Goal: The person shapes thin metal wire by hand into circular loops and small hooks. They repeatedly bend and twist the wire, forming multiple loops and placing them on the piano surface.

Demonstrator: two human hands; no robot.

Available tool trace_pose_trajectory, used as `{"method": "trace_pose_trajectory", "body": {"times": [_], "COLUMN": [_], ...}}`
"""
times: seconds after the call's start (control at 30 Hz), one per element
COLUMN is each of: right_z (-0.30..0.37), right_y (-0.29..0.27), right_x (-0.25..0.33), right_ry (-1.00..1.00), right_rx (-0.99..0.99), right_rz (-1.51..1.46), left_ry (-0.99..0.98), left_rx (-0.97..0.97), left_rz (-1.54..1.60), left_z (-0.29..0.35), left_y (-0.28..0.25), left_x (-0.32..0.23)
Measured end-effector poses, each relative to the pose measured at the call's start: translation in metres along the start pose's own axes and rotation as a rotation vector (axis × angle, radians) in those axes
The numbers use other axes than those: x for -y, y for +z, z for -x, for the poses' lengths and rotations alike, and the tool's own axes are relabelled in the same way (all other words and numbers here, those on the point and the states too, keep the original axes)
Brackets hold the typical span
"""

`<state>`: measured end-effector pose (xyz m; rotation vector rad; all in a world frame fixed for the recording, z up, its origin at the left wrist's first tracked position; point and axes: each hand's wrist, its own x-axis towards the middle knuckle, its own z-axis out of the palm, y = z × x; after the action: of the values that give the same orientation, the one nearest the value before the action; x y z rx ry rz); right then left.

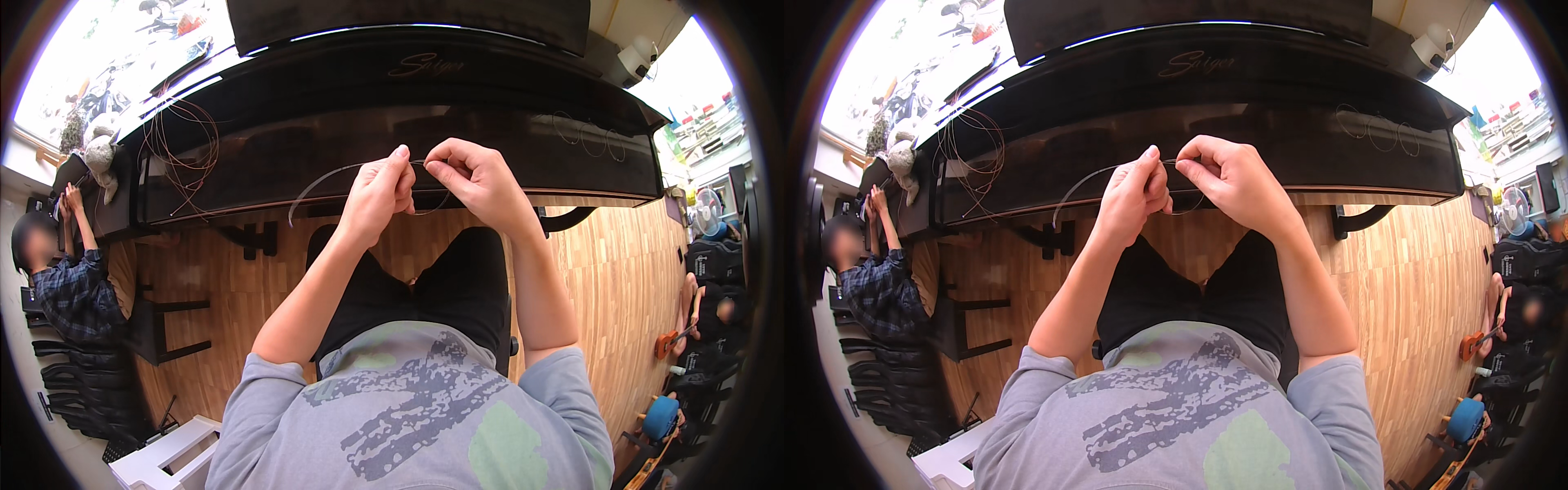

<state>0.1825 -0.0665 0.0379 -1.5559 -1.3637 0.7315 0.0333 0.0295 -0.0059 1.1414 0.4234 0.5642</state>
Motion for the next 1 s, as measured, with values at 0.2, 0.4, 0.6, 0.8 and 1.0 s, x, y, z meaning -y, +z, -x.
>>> {"method": "trace_pose_trajectory", "body": {"times": [0.2, 0.4, 0.6, 0.8, 1.0], "right_z": [0.0, 0.001, 0.002, 0.003, 0.004], "right_y": [0.016, 0.037, 0.034, 0.033, 0.036], "right_x": [-0.017, -0.021, -0.019, -0.025, -0.017], "right_ry": [-0.113, -0.087, 0.194, 0.17, 0.02], "right_rx": [-0.134, -0.204, -0.063, -0.042, -0.18], "right_rz": [-0.056, -0.166, -0.816, -0.954, -0.651], "left_ry": [0.024, -0.068, -0.026, -0.03, -0.034], "left_rx": [-0.092, -0.182, -0.207, -0.135, -0.084], "left_rz": [0.131, 0.247, 0.272, 0.342, 0.271], "left_z": [-0.005, -0.005, -0.006, -0.002, 0.001], "left_y": [0.004, 0.011, 0.015, 0.017, 0.015], "left_x": [0.001, -0.01, -0.009, -0.011, -0.014]}}
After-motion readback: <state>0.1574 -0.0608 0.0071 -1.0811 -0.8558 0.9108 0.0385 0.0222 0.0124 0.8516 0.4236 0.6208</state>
